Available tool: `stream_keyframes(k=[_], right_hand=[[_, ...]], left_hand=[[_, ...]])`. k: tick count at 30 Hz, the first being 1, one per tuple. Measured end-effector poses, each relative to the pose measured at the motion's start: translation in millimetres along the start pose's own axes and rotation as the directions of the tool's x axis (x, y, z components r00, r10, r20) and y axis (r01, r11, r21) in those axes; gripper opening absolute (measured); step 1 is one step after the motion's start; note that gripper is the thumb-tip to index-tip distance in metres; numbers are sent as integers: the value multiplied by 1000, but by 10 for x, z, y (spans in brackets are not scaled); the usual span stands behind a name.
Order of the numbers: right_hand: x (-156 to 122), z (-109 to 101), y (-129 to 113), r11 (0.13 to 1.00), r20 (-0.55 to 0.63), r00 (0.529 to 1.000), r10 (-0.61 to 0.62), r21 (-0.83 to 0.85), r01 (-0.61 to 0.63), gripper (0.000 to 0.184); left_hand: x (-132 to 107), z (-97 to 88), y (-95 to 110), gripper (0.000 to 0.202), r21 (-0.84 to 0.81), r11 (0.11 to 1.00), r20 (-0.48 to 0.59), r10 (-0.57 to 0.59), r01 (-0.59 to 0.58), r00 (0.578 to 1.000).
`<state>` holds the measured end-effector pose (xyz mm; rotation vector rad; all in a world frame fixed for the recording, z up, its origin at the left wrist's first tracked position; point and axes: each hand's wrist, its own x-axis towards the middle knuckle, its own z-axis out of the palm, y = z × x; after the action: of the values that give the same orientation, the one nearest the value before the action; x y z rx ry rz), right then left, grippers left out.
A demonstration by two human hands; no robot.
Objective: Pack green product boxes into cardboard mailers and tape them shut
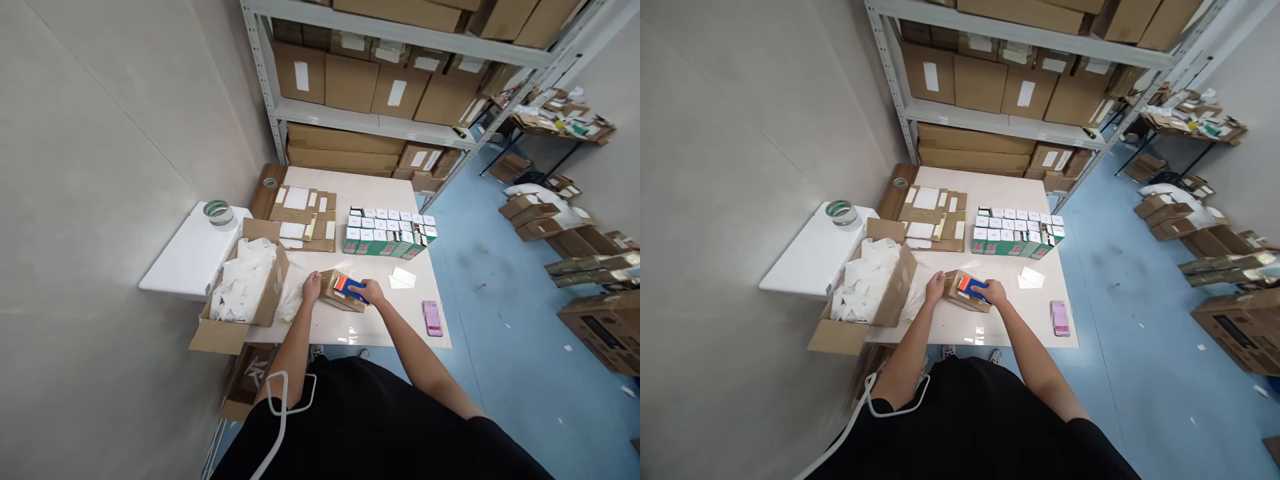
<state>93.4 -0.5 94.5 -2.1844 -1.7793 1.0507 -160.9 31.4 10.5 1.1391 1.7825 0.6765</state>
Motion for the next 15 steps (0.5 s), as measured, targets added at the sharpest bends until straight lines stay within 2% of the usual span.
stream_keyframes(k=[3,6,9,12,15], right_hand=[[76,35,-305,992,22,1000,13,-128,-10,54],[87,40,-479,984,55,998,23,-180,-13,57],[65,32,-530,975,79,996,47,-221,-28,59],[41,5,-453,964,102,992,71,-261,-42,60],[20,-50,-272,949,130,984,125,-304,-81,62]], left_hand=[[-26,-50,8,52,-70,995,123,84,-76,989],[-45,-63,-25,55,-121,991,174,73,-52,982],[-66,-17,-120,59,-181,984,206,37,0,978],[-141,164,-239,61,-184,982,270,12,40,963],[-275,475,-309,67,-120,991,311,-21,61,950]])
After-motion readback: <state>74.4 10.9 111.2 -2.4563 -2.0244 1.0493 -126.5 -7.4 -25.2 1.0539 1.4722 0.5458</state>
